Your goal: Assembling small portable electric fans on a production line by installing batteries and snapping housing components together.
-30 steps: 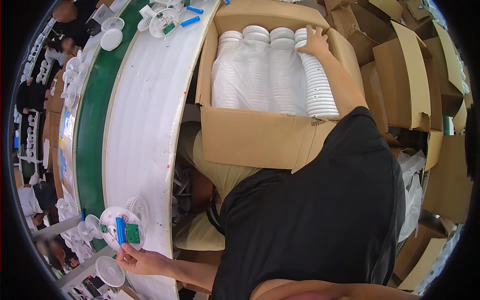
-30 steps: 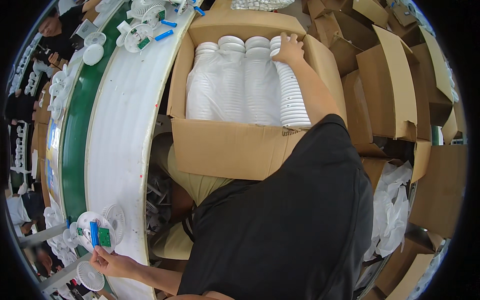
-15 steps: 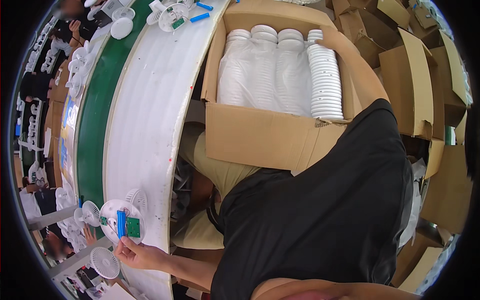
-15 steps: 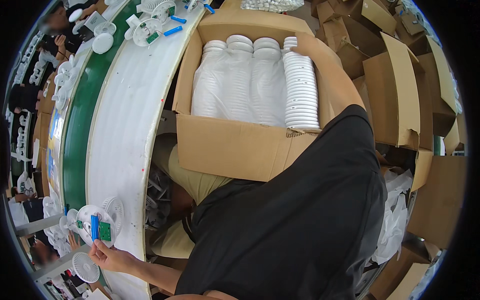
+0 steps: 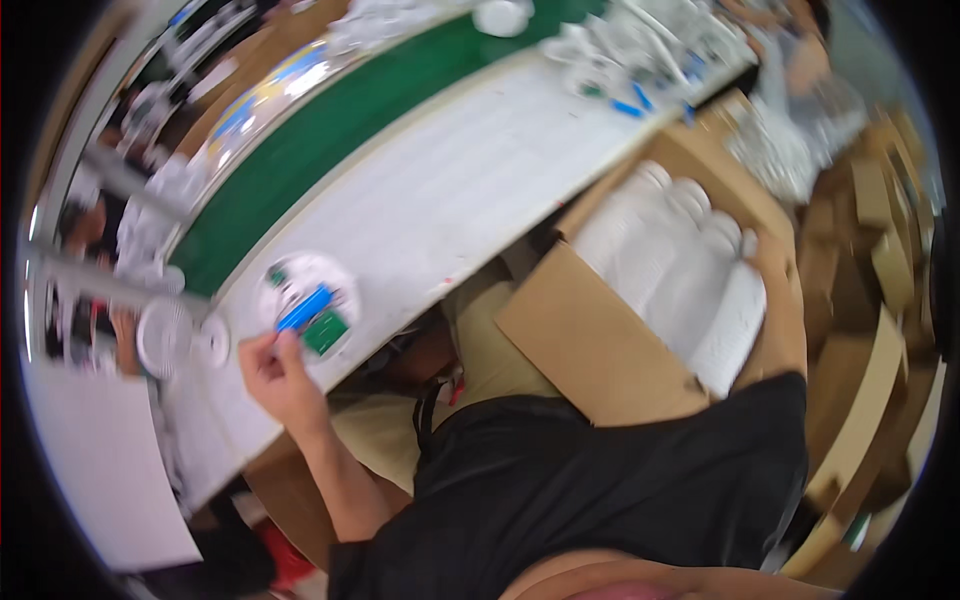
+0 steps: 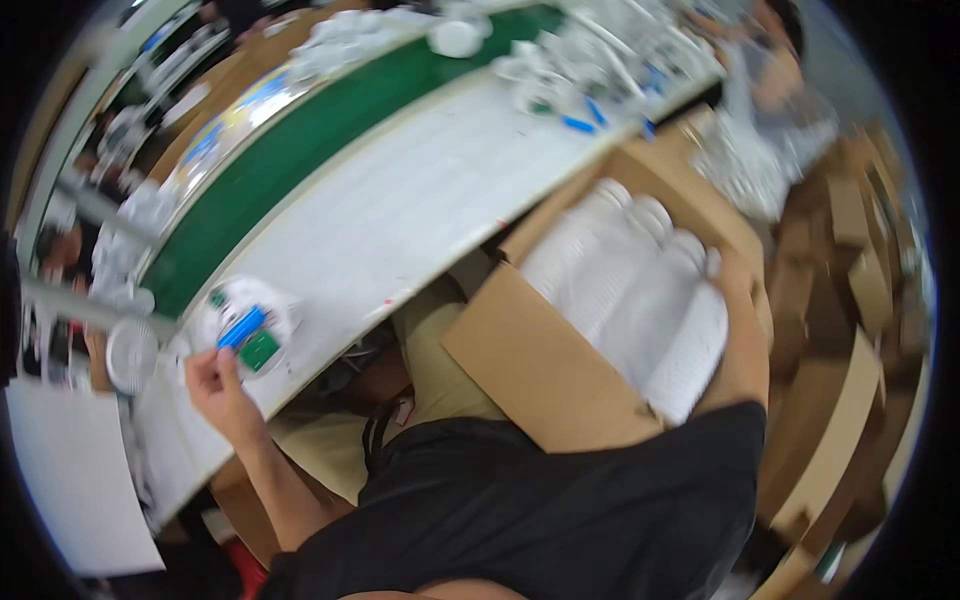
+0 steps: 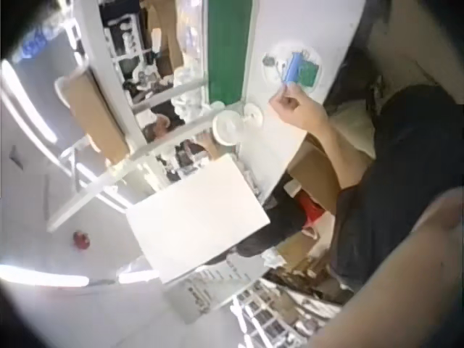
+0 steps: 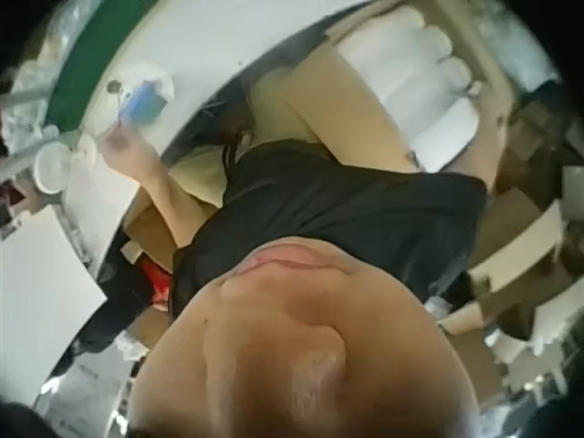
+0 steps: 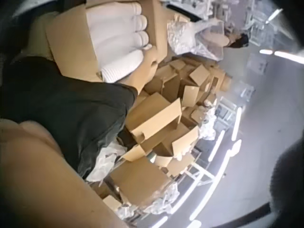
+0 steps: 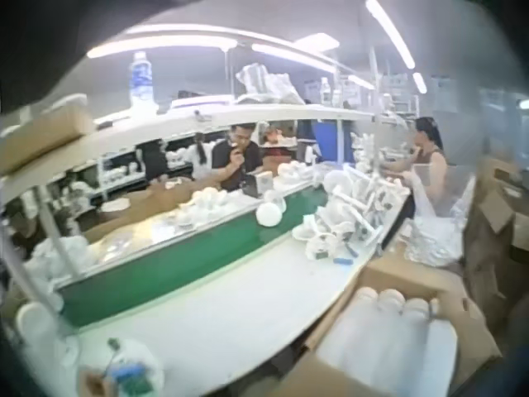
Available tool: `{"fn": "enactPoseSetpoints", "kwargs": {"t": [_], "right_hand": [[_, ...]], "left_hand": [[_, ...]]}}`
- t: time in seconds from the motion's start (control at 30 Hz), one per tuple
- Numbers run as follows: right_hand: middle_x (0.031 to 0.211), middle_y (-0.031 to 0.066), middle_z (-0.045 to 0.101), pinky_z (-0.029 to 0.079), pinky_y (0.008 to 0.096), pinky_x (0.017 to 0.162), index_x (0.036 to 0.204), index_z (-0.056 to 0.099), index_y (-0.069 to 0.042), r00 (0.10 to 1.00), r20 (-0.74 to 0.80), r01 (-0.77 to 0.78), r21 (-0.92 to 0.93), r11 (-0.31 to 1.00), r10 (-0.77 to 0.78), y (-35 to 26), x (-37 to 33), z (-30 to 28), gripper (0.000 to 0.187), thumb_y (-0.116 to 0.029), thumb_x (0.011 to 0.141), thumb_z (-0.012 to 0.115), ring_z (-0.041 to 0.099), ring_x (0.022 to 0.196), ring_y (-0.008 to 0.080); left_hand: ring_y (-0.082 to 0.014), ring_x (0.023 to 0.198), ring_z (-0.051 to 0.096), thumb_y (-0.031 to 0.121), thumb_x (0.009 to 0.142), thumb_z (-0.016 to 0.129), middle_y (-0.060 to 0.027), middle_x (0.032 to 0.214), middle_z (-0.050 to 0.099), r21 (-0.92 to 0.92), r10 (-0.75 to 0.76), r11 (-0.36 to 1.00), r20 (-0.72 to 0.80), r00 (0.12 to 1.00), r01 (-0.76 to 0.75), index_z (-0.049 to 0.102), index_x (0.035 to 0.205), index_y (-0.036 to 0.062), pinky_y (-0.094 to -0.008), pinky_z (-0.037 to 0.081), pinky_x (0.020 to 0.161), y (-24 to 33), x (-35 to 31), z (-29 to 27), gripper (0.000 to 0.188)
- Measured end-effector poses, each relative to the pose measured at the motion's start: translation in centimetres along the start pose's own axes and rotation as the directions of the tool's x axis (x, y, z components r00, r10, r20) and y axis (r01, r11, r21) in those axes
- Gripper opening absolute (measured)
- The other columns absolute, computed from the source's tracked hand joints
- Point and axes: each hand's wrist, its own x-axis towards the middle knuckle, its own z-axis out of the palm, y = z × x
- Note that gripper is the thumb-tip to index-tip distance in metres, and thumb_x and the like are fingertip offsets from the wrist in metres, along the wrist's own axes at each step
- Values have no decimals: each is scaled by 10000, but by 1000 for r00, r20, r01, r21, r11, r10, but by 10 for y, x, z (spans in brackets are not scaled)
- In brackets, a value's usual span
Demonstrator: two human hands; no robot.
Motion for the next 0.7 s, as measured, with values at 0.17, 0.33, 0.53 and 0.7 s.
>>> {"fn": "enactPoseSetpoints", "kwargs": {"t": [0.17,0.33,0.53,0.7], "right_hand": [[1177,188,628,494,439,888,1267,536,-81,989,-137,98,353,931,-52,49,1,-6,659,-225,676,789,606,1055,408],[1198,182,624,491,406,908,1269,534,-61,976,-119,-94,519,850,180,70,17,-23,630,-226,716,788,607,1055,372],[1173,165,637,498,348,879,1263,554,-11,907,-260,94,892,442,332,92,70,7,583,-231,772,777,620,1011,302],[1098,144,668,516,265,785,1213,597,27,996,-47,75,891,-448,72,-203,68,-127,449,-200,851,732,641,911,206]], "left_hand": [[-92,727,486,38,915,624,-35,837,534,-107,-112,988,-37,993,107,546,953,20,-209,425,666,26,-43,37,88],[-93,729,486,28,909,626,-40,838,540,-147,-101,984,10,995,102,544,963,20,-209,423,662,36,-69,70,98],[-96,745,488,37,917,608,-42,840,550,-168,-142,975,15,990,143,546,967,24,-210,417,683,30,-118,126,81],[-101,751,482,65,925,587,-39,841,556,-141,-53,988,41,998,59,552,953,28,-214,410,702,14,-5,19,58]]}}
